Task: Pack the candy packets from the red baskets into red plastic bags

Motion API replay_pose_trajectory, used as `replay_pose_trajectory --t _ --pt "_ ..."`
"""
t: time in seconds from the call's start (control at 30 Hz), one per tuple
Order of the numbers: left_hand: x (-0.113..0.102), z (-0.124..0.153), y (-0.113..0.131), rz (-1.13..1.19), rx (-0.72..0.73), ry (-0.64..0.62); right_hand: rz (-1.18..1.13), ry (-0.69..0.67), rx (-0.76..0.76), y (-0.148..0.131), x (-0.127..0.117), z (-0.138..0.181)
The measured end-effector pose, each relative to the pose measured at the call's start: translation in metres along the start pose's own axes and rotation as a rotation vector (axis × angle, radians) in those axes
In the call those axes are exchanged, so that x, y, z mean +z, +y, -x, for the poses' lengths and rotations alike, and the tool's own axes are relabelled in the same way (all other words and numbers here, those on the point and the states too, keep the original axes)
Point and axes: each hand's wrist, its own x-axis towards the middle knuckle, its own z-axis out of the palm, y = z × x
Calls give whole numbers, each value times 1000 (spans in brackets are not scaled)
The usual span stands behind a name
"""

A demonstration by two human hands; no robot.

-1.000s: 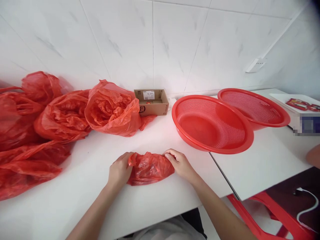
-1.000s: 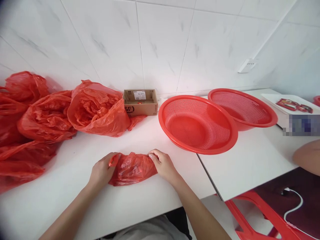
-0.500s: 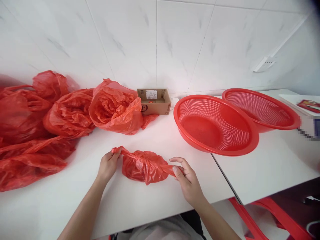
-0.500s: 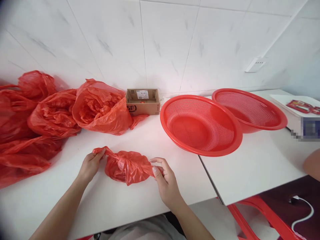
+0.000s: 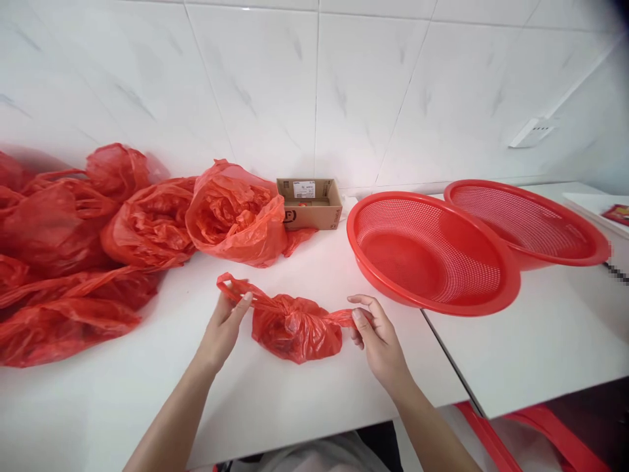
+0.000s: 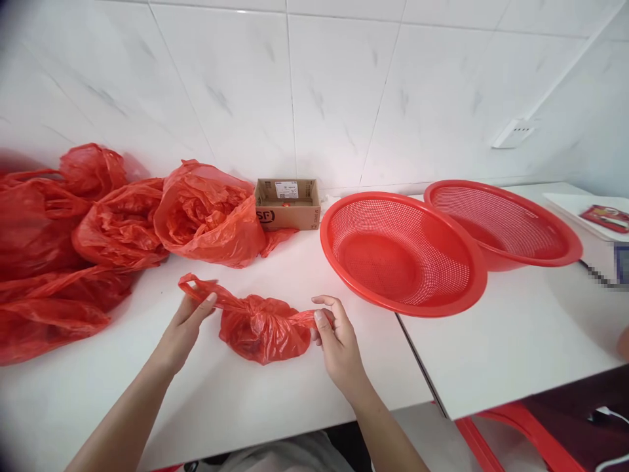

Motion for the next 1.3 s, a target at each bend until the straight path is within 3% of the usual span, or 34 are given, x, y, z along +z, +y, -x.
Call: replay_pose_trajectory --t 0.1,0.13,0.17,0.27,0.3,0.37,0.6,0.77,0.87,1.1,1.2,1.3 --pt "4 9 11 -220 416 385 12 -8 -12 -1 3 -2" --pt "6 12 16 -298 560 410 20 -14 -19 -2 4 -3" --pt "10 14 21 -377 686 346 23 -24 -27 -3 6 -3" --pt "29 14 27 -577 876 -99 4 -64 -68 -10 10 -4" --pt "35 12 26 -620 875 -210 -6 -76 -88 -12 11 -3" --pt "47 8 20 -668 819 -293 -14 -97 -130 -16 11 0" --pt "62 6 9 -707 699 -290 -49 -83 -304 -26 11 19" --pt "60 8 14 -642 628 -324 -128 -120 -282 -38 21 3" --pt "54 7 15 -541 548 -343 -97 -104 -269 -30 25 -12" --pt "36 10 23 -266 304 -413 471 -210 -231 19 28 -19" --pt "22 8 32 -195 221 -470 441 -301 -187 27 27 -19" --pt "-6 -1 49 -275 205 -521 361 -356 -185 29 24 -19"
